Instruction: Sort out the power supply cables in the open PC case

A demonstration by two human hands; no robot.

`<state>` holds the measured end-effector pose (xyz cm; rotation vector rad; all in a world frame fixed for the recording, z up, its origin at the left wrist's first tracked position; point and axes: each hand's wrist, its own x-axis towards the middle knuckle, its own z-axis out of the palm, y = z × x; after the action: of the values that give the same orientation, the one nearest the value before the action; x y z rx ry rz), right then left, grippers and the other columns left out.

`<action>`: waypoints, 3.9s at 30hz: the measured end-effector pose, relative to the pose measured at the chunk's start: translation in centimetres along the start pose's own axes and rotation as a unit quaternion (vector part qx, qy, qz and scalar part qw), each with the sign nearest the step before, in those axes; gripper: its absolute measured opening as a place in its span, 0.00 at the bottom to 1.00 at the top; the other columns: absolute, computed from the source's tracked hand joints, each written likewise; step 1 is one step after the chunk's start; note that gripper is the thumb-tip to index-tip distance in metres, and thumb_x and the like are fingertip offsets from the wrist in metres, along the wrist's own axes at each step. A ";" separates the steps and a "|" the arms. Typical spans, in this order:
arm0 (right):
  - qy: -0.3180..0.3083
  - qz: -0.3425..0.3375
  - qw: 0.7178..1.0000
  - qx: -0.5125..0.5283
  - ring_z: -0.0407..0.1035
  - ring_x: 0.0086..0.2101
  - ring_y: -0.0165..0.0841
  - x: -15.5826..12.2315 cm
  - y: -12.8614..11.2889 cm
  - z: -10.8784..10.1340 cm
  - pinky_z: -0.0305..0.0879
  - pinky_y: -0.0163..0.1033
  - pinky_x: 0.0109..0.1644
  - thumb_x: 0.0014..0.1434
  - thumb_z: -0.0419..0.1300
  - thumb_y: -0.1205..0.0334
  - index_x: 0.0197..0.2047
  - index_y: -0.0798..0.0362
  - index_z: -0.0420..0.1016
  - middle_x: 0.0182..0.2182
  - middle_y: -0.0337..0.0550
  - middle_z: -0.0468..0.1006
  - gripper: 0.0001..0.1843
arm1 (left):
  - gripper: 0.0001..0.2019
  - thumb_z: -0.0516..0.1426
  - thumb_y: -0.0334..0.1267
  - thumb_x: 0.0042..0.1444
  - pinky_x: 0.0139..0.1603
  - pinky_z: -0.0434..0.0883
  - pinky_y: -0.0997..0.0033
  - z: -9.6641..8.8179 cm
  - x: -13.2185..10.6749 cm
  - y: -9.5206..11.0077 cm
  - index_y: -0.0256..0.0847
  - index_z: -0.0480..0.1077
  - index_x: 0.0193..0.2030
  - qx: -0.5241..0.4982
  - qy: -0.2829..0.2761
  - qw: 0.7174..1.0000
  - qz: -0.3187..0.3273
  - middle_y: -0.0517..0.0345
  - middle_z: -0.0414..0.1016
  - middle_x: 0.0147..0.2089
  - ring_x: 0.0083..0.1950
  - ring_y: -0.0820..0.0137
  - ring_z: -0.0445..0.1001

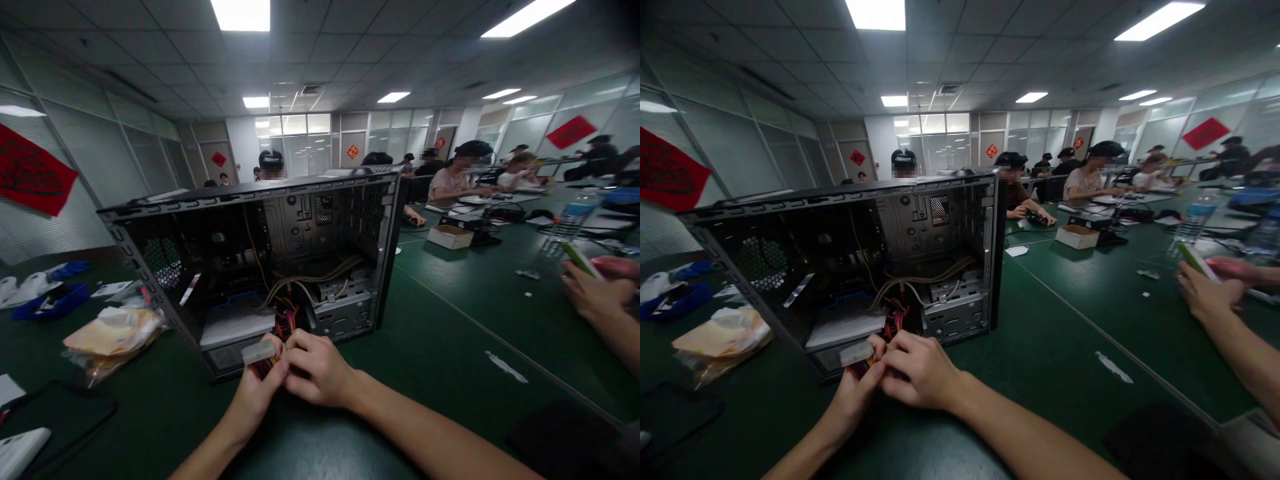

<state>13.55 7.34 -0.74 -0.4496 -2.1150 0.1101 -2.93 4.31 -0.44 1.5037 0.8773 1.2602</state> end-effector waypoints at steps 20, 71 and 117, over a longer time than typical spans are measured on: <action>-0.021 0.057 0.998 -0.015 0.69 0.32 0.32 0.2 -0.7 -0.1 0.68 0.34 0.34 0.64 0.53 0.61 0.40 0.53 0.74 0.34 0.45 0.73 0.10 | 0.20 0.56 0.58 0.58 0.52 0.71 0.64 -0.2 0.1 -0.6 0.42 0.69 0.40 0.094 0.083 0.992 0.000 0.56 0.73 0.36 0.41 0.62 0.73; -0.119 0.061 0.989 -0.055 0.73 0.28 0.36 -0.6 -2.4 0.2 0.67 0.37 0.33 0.64 0.54 0.62 0.43 0.54 0.67 0.30 0.45 0.77 0.05 | 0.24 0.41 0.51 0.70 0.60 0.64 0.56 -0.3 -0.4 -0.2 0.39 0.72 0.47 0.147 -0.046 0.971 0.180 0.46 0.73 0.47 0.53 0.58 0.70; 0.029 -0.072 0.987 -0.142 0.73 0.42 0.38 0.6 -0.3 -0.4 0.72 0.44 0.44 0.65 0.53 0.69 0.55 0.52 0.68 0.44 0.51 0.77 0.16 | 0.30 0.38 0.59 0.68 0.35 0.68 0.70 -0.7 0.2 -2.6 0.35 0.68 0.38 0.174 -0.111 0.974 0.092 0.58 0.68 0.28 0.30 0.70 0.65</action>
<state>13.55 7.23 0.02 -0.4580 -2.1052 -0.2890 -3.47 5.46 -2.88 2.0034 0.8543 1.0758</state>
